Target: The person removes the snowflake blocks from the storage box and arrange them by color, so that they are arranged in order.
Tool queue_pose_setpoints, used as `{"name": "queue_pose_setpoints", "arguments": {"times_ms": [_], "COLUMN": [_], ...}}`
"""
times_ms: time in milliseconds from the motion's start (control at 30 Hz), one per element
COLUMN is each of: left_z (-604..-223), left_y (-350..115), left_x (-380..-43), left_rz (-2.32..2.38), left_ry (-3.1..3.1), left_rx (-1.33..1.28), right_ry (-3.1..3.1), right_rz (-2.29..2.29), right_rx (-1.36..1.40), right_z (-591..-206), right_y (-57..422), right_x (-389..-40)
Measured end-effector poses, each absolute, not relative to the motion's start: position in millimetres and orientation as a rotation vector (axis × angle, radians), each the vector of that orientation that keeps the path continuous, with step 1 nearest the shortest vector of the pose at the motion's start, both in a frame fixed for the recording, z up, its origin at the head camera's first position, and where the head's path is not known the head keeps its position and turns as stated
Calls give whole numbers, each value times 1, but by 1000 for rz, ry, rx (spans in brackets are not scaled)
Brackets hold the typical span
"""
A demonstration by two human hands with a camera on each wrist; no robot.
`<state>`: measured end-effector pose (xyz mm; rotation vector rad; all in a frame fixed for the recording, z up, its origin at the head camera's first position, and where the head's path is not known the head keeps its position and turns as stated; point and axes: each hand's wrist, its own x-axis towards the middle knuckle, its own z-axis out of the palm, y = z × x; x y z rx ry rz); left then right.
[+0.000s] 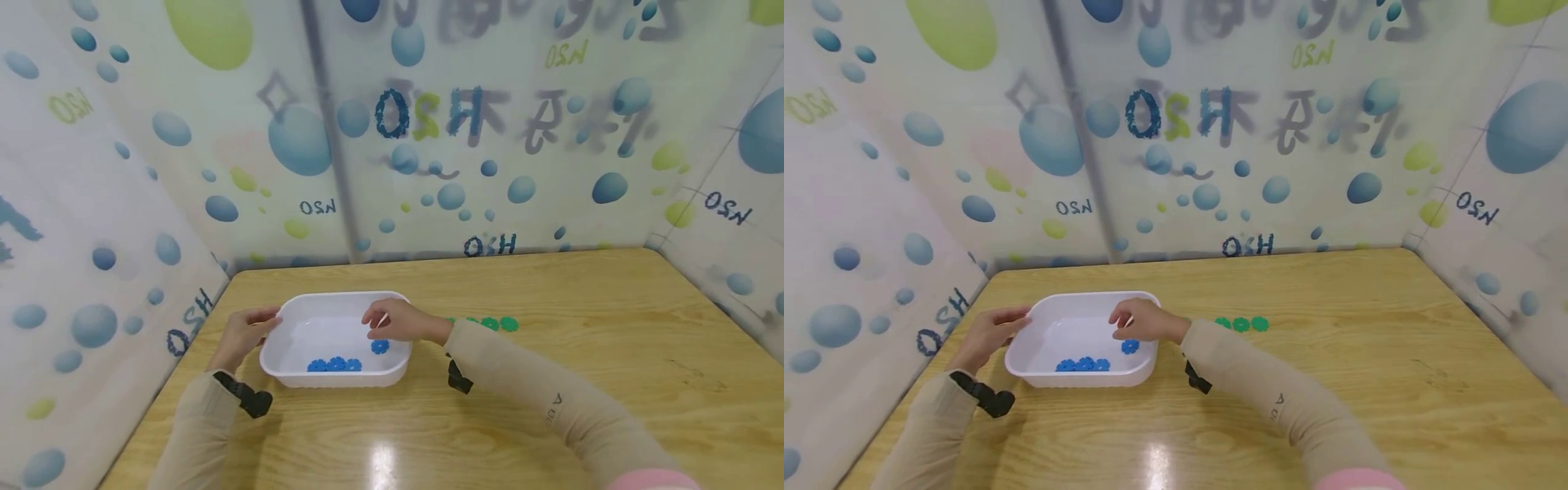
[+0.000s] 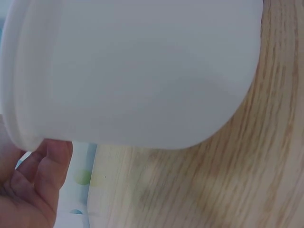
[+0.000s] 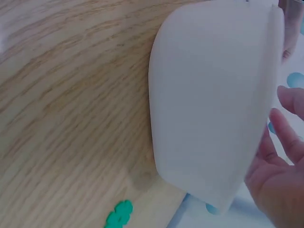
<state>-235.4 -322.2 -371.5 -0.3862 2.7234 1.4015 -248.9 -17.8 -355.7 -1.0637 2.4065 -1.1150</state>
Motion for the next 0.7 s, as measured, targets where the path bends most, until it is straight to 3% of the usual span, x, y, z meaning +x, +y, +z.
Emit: {"name": "queue_pose_setpoints", "arguments": {"times_ms": [500,700], "left_z": [-370,-421], "left_y": [-325,-354], "left_x": [-235,-270], "left_rz": [1389,1397], "left_ry": [2716,2772], "left_rx": [-401,-388], "right_ry": [2452,2435], "right_rz": [-933,-811], "right_rx": [-761,-654], "right_z": [-363,-363], "right_y": [-47,-54], "right_x": [-269,-264]}}
